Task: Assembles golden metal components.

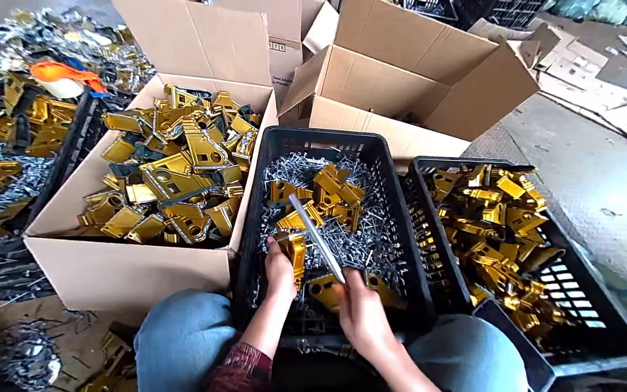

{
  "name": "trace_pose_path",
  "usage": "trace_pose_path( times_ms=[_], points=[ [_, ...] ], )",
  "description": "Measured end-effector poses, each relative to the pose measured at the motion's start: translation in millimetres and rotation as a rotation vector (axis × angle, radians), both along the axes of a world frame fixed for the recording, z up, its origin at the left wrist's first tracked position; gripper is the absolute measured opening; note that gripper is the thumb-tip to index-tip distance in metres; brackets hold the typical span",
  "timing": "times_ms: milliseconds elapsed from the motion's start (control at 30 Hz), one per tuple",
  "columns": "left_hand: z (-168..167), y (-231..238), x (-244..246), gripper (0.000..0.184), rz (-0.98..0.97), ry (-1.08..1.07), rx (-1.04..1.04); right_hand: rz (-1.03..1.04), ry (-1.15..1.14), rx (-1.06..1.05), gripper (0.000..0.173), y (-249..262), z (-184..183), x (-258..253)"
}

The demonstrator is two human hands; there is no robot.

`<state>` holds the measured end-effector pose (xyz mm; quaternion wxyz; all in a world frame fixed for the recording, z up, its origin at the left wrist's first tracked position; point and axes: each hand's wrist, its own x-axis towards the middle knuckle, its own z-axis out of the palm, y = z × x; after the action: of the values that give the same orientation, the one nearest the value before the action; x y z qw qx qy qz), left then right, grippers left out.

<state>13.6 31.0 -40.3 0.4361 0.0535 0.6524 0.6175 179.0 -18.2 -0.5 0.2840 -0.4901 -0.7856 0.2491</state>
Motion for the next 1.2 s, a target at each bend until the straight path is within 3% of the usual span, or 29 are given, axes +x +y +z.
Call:
trace_pose_path(
  times_ms=[67,133,200,233,267,367,433,467,500,567,667,800,833,900,967,1033,1100,1200],
  points=[
    [0.0,-0.4,-0.2,0.064,-0.005,-0.013,0.03,-0.03,0.305,0.259,0.04,-0.9,2.1,3.2],
    [0.0,-2.8,-0.2,0.064,-0.02,-0.014,0.05,-0.045,0.353,0.336,0.04,-4.3,-3.9,3.2],
    [4.1,-1.4,-0.1,0.062,-0.038,-0.021,0.062,-0.003,0.048,0.107,0.036,-5.2,-10.1,1.3],
    [5.1,-1.5,1.4,0.062,-0.024,-0.029,0.046,0.014,-0.049,-0.105,0.037,-4.3,-8.3,-1.0],
    [5.5,-1.6,0.7,0.062,-0.014,-0.03,0.033,0.014,-0.063,-0.168,0.037,-3.5,-6.1,-2.9],
    [6.6,-1.4,1.9,0.062,-0.045,-0.031,0.048,0.025,0.238,0.227,0.04,-2.3,-3.8,-0.2],
    [6.7,-4.8,2.7,0.061,-0.052,-0.05,0.049,0.014,0.211,0.3,0.038,-4.4,-10.1,-2.2],
    [8.0,-3.4,2.7,0.059,-0.043,-0.067,0.051,0.008,0.071,0.212,0.037,-4.9,-13.0,-3.7],
    [7.2,-2.5,2.5,0.058,-0.042,-0.089,0.058,0.008,-0.082,-0.034,0.039,-4.2,-11.8,-4.9],
    [4.0,-2.4,-1.9,0.058,-0.055,-0.14,0.053,-0.012,-0.172,-0.335,0.039,5.7,-11.2,-6.0],
    [6.8,-3.3,-3.3,0.057,-0.079,-0.282,0.044,-0.031,-0.056,-0.375,0.034,13.6,-5.4,2.6],
    [23.7,-10.1,0.2,0.085,-0.293,-0.394,0.106,0.05,0.063,-0.348,0.038,6.0,-13.6,-6.8],
    [24.4,-15.1,0.5,0.081,-0.378,-0.403,0.176,0.058,0.066,-0.351,0.039,1.1,-15.3,-11.5],
    [20.0,-22.4,-0.9,0.051,-0.516,-0.394,0.281,0.049,0.047,-0.341,0.041,-5.3,-17.6,-17.8],
    [15.1,-22.8,-3.6,0.033,-0.508,-0.375,0.305,0.046,-0.022,-0.345,0.046,-3.7,-13.9,-17.4],
    [10.6,-19.0,-3.8,0.026,-0.397,-0.332,0.299,0.03,-0.098,-0.364,0.046,6.8,-5.4,-11.6],
    [6.2,-15.5,-4.8,0.027,-0.295,-0.335,0.341,-0.027,-0.106,-0.287,0.041,16.9,3.4,-2.0],
    [7.4,-16.5,-6.3,0.037,-0.317,-0.41,0.417,-0.086,0.142,0.268,0.039,19.7,1.1,8.0]
  ],
)
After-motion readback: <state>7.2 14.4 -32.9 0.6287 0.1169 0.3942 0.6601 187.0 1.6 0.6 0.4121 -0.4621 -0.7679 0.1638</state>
